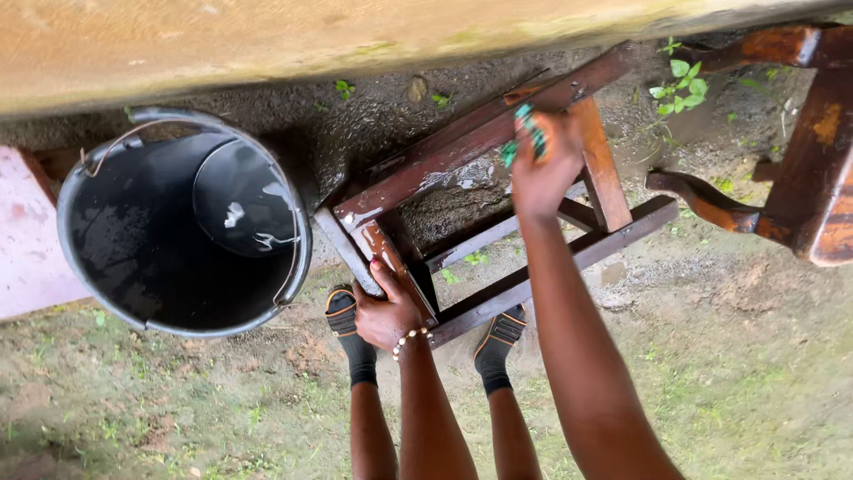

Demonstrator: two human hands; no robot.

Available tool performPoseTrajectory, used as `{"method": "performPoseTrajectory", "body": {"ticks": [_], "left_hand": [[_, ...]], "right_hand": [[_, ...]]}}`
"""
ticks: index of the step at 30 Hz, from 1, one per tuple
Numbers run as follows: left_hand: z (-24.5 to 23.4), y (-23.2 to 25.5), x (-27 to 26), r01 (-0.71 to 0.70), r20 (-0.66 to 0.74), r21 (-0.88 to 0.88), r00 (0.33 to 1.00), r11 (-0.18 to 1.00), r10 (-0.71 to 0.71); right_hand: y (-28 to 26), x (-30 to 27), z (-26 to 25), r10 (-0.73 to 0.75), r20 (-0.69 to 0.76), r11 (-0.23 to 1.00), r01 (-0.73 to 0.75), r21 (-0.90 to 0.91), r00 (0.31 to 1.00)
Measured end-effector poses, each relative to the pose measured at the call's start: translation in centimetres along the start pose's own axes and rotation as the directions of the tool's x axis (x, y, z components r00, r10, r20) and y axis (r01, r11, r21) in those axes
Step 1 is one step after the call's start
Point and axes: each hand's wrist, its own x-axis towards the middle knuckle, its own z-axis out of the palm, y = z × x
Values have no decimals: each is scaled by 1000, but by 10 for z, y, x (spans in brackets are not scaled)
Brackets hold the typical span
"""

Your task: The person washes wooden stools by hand with a cloth and water from a bucket, scrubbing the surfaces and legs of the stools.

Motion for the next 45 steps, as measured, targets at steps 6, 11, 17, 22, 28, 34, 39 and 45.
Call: {"method": "performPoseTrajectory", "body": {"ticks": [6, 11, 17, 22, 28, 34, 39, 45], "left_hand": [[0, 1, 0, 34, 0, 70, 999, 997, -35], [9, -9, 1, -45, -31, 71, 998, 996, 48], [7, -12, 4, 1, 34, 92, 999, 996, -4], [11, -12, 4, -29, 17, 74, 999, 997, 27], [6, -11, 0, -8, 48, 83, 999, 996, 4], [6, -21, 12, -16, 32, 97, 999, 995, 13], [13, -14, 8, -18, 38, 87, 999, 996, 15], [16, -21, 4, -48, 16, 98, 999, 994, 46]], "right_hand": [[-32, -2, 22, 284, -36, 957, -286, -58, 958], [-71, -50, 31, -102, 251, 980, 54, 192, 963], [31, 26, -9, 175, 233, 984, -162, -73, 957], [78, 87, -4, 25, -109, 957, -55, -285, 994], [84, 60, -10, 60, -37, 972, -67, -227, 998], [103, 96, -25, 121, -202, 960, -166, -227, 972], [100, 83, -30, -49, -75, 988, 37, -151, 996], [121, 103, -17, 198, -249, 947, -250, -200, 948]]}}
